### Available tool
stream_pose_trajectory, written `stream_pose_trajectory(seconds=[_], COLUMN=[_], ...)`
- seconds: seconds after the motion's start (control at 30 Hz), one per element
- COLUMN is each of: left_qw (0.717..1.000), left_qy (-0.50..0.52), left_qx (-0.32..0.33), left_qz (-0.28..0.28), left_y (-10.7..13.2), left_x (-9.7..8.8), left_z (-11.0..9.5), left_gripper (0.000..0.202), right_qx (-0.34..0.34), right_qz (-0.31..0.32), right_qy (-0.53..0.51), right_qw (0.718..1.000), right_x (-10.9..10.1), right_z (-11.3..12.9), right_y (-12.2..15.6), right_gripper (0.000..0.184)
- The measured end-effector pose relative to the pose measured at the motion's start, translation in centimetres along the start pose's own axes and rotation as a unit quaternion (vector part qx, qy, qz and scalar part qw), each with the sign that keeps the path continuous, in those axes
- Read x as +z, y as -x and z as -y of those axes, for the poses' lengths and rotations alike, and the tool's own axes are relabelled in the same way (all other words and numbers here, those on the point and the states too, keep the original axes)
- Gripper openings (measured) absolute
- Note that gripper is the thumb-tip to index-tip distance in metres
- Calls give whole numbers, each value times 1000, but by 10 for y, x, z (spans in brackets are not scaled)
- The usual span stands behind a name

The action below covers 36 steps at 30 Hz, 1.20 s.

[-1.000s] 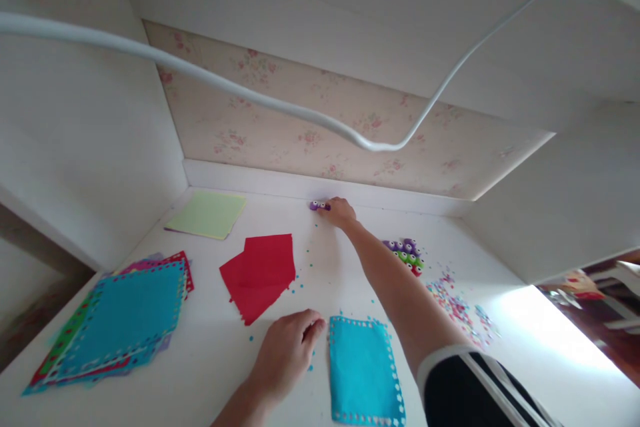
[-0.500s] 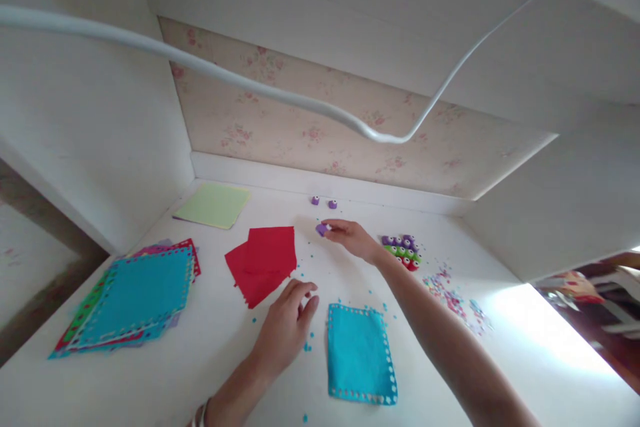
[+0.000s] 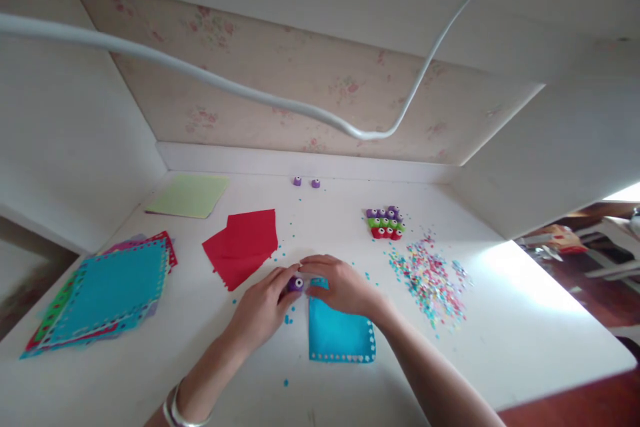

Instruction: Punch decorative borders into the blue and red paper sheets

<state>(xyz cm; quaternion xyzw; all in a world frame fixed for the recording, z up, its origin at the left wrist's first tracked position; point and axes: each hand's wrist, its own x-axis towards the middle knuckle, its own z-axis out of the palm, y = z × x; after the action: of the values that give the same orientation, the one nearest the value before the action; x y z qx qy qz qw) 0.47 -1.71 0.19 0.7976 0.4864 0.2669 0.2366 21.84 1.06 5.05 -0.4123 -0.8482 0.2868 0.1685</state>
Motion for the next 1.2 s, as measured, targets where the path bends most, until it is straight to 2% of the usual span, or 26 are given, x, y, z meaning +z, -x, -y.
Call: stream_pose_trajectory(seconds=[0.07,0.17,0.3,0.63,0.8,0.93,1.2], left_qw=[1000,1000,1000,999,998,994,994], left_qy=[-6,-11,-6,17,49,75,74], left_qx=[-3,-4,-3,-12,-20,-45,-60], left_qz=[-2,3,10,24,43,61,61], left_y=[0,-1,-2,-6,-4,-3,-3], left_x=[1,0,-2,-2,-1,0,-3], left_z=[1,-2,-8,-11,-10,-7,-9], left_gripper=[41,36,24,22,24,26,29], right_qx=[38,108,102,104,174,190,225], right_qz=[-51,-54,-46,-94,-79,-71,-63], right_qy=[46,96,86,-14,-141,-191,-267], right_qw=[997,988,990,990,971,960,935], right_x=[-3,-4,0,-6,-12,-15,-8], right_z=[-8,-23,-37,-40,-38,-39,-39], right_y=[16,41,58,55,56,53,49], right_gripper=[44,55,44,13,29,22,26])
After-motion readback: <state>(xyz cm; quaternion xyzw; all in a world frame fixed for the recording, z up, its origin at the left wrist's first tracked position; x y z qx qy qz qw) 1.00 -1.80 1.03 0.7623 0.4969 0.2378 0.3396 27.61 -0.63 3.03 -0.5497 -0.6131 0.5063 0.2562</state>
